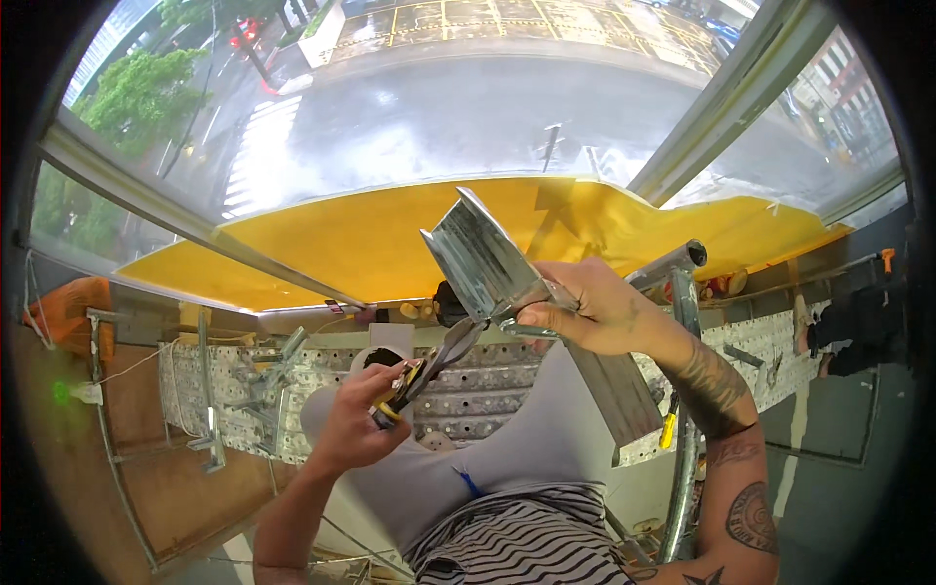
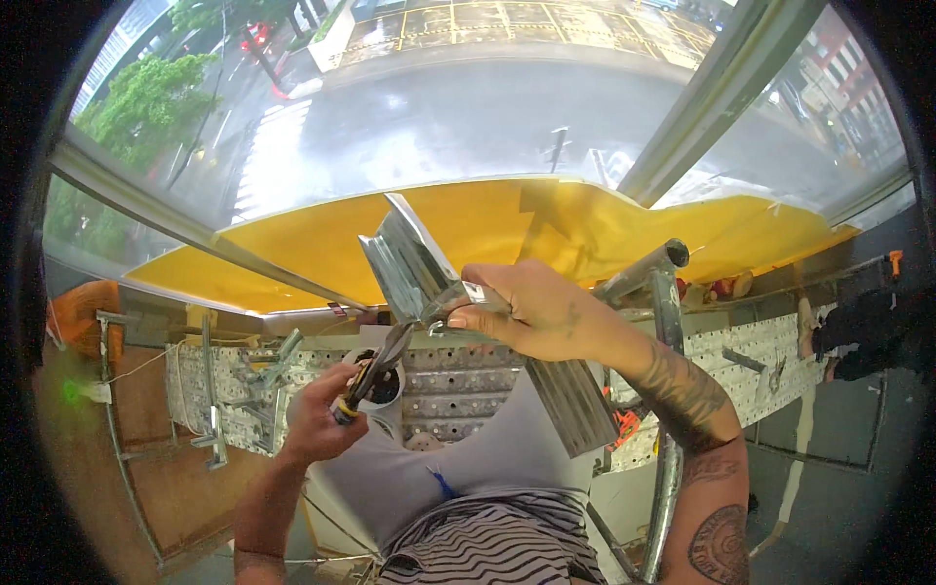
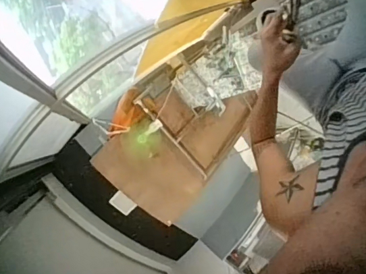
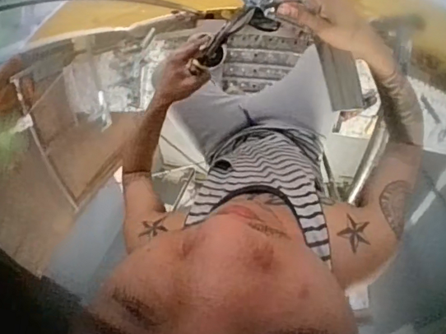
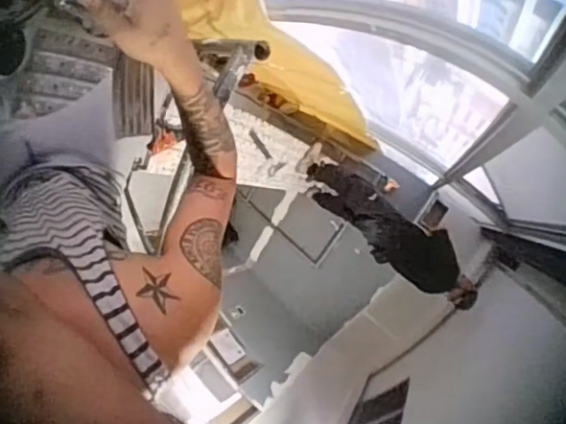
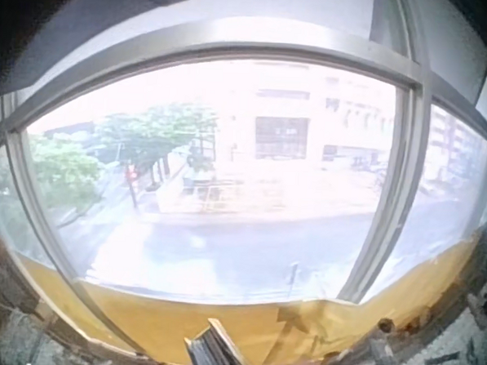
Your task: The person drills into a metal piece with a power drill on a scaffold, then cuts and shapes another metal profile using shears.
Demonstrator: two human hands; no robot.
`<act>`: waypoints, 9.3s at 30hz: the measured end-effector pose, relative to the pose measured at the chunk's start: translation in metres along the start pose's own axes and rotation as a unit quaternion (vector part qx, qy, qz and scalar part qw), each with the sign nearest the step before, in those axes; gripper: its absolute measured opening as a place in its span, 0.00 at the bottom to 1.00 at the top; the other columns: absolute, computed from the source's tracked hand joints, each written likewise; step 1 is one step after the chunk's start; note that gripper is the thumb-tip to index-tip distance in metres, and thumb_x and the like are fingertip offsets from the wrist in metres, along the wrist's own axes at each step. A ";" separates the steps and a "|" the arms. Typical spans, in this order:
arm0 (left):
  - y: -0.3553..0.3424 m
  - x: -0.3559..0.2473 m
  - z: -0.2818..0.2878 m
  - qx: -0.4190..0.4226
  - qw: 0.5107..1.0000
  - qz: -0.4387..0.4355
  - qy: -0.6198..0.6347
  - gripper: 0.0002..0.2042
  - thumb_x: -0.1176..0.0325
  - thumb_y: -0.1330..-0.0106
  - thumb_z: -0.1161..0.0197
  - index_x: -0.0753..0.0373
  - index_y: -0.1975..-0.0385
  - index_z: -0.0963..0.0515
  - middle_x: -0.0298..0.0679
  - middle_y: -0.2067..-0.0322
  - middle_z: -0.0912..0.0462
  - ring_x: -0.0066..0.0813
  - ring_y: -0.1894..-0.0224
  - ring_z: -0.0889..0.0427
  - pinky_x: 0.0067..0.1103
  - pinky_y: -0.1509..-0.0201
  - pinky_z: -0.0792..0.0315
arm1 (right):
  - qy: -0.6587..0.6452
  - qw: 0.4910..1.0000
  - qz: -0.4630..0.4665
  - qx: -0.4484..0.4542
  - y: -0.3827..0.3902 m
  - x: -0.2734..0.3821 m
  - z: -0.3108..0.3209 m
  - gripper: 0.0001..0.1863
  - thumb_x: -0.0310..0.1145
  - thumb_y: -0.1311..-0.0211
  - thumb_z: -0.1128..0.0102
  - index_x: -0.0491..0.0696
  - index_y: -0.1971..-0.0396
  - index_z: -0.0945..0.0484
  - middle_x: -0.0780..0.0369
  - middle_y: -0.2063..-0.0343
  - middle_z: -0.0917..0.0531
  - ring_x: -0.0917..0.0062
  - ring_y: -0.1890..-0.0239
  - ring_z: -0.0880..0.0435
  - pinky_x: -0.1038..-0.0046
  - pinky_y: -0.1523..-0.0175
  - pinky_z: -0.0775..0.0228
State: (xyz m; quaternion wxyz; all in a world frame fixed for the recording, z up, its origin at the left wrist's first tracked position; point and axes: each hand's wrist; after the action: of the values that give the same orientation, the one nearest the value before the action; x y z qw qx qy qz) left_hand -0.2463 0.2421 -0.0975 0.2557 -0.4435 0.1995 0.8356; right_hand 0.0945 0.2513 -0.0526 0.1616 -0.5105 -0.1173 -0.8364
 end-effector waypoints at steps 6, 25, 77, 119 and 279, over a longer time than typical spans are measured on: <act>0.007 0.007 -0.014 0.035 0.991 0.034 0.121 0.26 0.80 0.52 0.40 0.68 0.48 0.25 0.40 0.57 0.21 0.28 0.52 0.22 0.23 0.42 0.31 | 0.065 0.997 0.012 0.032 -0.001 0.026 0.011 0.22 0.46 0.32 0.40 0.40 0.53 0.27 0.51 0.78 0.22 0.57 0.74 0.19 0.61 0.67 0.30; 0.004 0.011 -0.005 -0.157 0.983 -0.075 -0.060 0.34 0.80 0.55 0.36 0.60 0.40 0.25 0.46 0.57 0.24 0.45 0.52 0.22 0.32 0.45 0.27 | 0.183 0.974 -0.119 0.056 -0.018 0.080 -0.005 0.25 0.46 0.47 0.24 0.41 0.63 0.22 0.57 0.75 0.17 0.75 0.72 0.18 0.70 0.63 0.27; -0.095 -0.046 -0.123 0.099 0.959 -0.139 0.227 0.27 0.77 0.52 0.41 0.70 0.47 0.29 0.43 0.65 0.23 0.28 0.62 0.25 0.21 0.53 0.29 | 0.378 0.905 -0.170 -0.094 0.101 0.126 0.057 0.16 0.40 0.30 0.41 0.41 0.56 0.25 0.61 0.75 0.23 0.77 0.72 0.23 0.72 0.65 0.30; -0.116 -0.104 0.042 0.142 0.948 -0.214 -0.187 0.23 0.80 0.47 0.39 0.70 0.47 0.28 0.47 0.68 0.17 0.31 0.68 0.17 0.26 0.59 0.23 | -0.158 0.929 -0.205 -0.265 0.086 0.097 0.020 0.20 0.44 0.32 0.37 0.39 0.59 0.24 0.64 0.81 0.21 0.82 0.84 0.19 0.79 0.78 0.29; -0.099 -0.067 -0.205 0.218 0.910 -0.349 -0.059 0.18 0.70 0.46 0.32 0.64 0.54 0.22 0.46 0.52 0.19 0.49 0.41 0.26 0.38 0.32 0.36 | -0.027 0.804 -0.270 -0.529 0.157 0.033 -0.054 0.43 0.38 0.57 0.18 0.33 0.44 0.32 0.69 0.82 0.26 0.88 0.82 0.29 0.80 0.79 0.36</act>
State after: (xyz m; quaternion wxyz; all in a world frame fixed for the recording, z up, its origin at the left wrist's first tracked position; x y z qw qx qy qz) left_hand -0.0235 0.1890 -0.1594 0.6322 -0.3682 0.1940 0.6536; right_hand 0.0978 0.0822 -0.0430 -0.3690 -0.4871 0.2055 -0.7644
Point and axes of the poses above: each hand's wrist, its own y-axis away from the middle knuckle, its own z-axis out of the back of the hand, x = y × z
